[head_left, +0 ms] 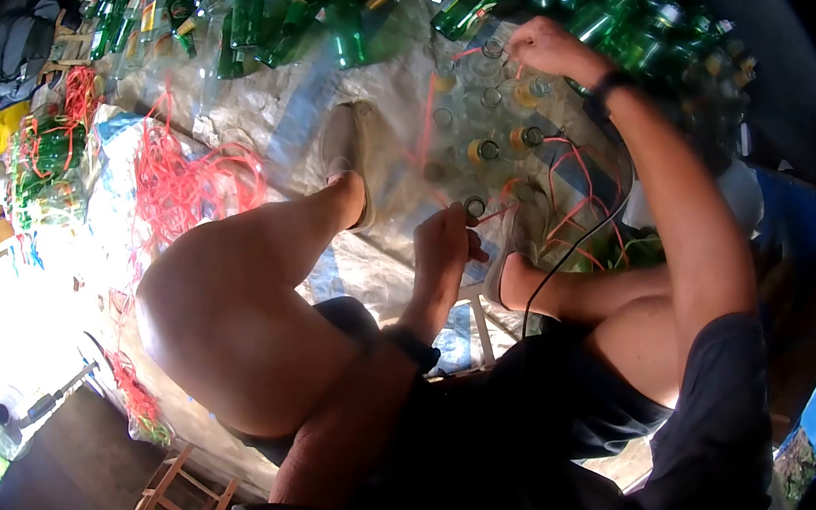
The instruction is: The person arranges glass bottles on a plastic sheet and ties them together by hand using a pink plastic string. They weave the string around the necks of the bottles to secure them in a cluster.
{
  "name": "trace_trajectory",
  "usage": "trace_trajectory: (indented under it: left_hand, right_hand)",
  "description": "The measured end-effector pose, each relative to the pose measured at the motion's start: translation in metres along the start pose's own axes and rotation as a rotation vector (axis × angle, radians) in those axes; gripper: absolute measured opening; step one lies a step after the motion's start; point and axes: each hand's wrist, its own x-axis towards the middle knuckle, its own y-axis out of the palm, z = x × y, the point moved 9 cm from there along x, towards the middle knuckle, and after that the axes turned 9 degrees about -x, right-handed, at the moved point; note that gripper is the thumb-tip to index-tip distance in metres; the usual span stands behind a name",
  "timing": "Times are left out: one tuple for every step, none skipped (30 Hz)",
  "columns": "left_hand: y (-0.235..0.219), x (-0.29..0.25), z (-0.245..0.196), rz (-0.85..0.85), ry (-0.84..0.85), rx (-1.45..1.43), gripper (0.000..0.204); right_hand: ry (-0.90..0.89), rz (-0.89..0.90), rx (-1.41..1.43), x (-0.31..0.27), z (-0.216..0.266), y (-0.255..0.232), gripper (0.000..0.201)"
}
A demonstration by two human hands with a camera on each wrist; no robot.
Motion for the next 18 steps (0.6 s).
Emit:
trace_trajectory:
  left_hand:
    - [0.000, -0.001, 0.001, 0.000, -0.015, -0.016, 0.032]
    - [0.001, -0.001, 0.001, 0.001, -0.028, -0.032, 0.032]
    - [0.001, -0.001, 0.001, 0.003, -0.030, -0.031, 0.032]
    - [0.000, -0.001, 0.002, 0.010, -0.044, -0.034, 0.032]
    - [0.000, -0.001, 0.003, 0.018, -0.058, -0.037, 0.033]
    - [0.000, -0.001, 0.003, 0.020, -0.059, -0.037, 0.033]
    - [0.001, -0.002, 0.003, 0.025, -0.080, -0.065, 0.033]
    - [0.001, -0.003, 0.004, 0.028, -0.101, -0.092, 0.034]
    - [0.003, -0.004, 0.003, 0.029, -0.102, -0.091, 0.034]
    - [0.003, -0.005, 0.001, 0.001, -0.105, -0.107, 0.031]
    - [0.002, -0.007, 0.000, -0.027, -0.109, -0.123, 0.029]
    - [0.002, -0.006, 0.000, -0.027, -0.110, -0.122, 0.029]
    - [0.002, -0.006, 0.000, -0.022, -0.102, -0.117, 0.027]
    - [0.002, -0.006, 0.000, -0.017, -0.095, -0.111, 0.026]
    - [0.000, -0.005, 0.002, -0.017, -0.095, -0.112, 0.026]
    - [-0.003, -0.003, 0.003, -0.017, -0.083, -0.116, 0.027]
    - [-0.006, 0.000, 0.004, -0.018, -0.070, -0.121, 0.029]
    - [-0.008, 0.002, 0.003, -0.021, -0.070, -0.123, 0.029]
  right_hand:
    - [0.036, -0.002, 0.051, -0.004, -0.004, 0.000, 0.022]
    - [0.071, -0.006, 0.100, -0.008, -0.009, -0.001, 0.023]
    - [0.074, -0.005, 0.100, -0.012, -0.011, 0.000, 0.023]
    - [0.030, -0.047, 0.090, -0.016, -0.008, -0.003, 0.024]
    - [-0.013, -0.089, 0.080, -0.020, -0.005, -0.006, 0.026]
    - [-0.011, -0.089, 0.079, -0.026, -0.001, -0.007, 0.026]
    - [0.051, -0.096, 0.137, -0.035, -0.003, -0.007, 0.027]
    - [0.114, -0.103, 0.197, -0.043, -0.004, -0.008, 0.028]
    - [0.115, -0.103, 0.197, -0.047, -0.002, -0.009, 0.028]
    - [0.223, -0.045, 0.311, -0.053, -0.009, -0.003, 0.028]
    - [0.332, 0.014, 0.426, -0.059, -0.014, 0.004, 0.029]
    - [0.333, 0.014, 0.427, -0.060, -0.018, 0.008, 0.029]
    - [0.258, -0.081, 0.370, -0.057, -0.021, 0.006, 0.028]
    - [0.183, -0.174, 0.312, -0.057, -0.023, 0.003, 0.027]
    - [0.183, -0.173, 0.312, -0.058, -0.026, 0.008, 0.027]
    - [0.133, -0.229, 0.261, -0.059, -0.026, 0.005, 0.027]
    - [0.083, -0.285, 0.210, -0.061, -0.025, 0.002, 0.026]
    - [0.080, -0.282, 0.211, -0.062, -0.024, 0.001, 0.026]
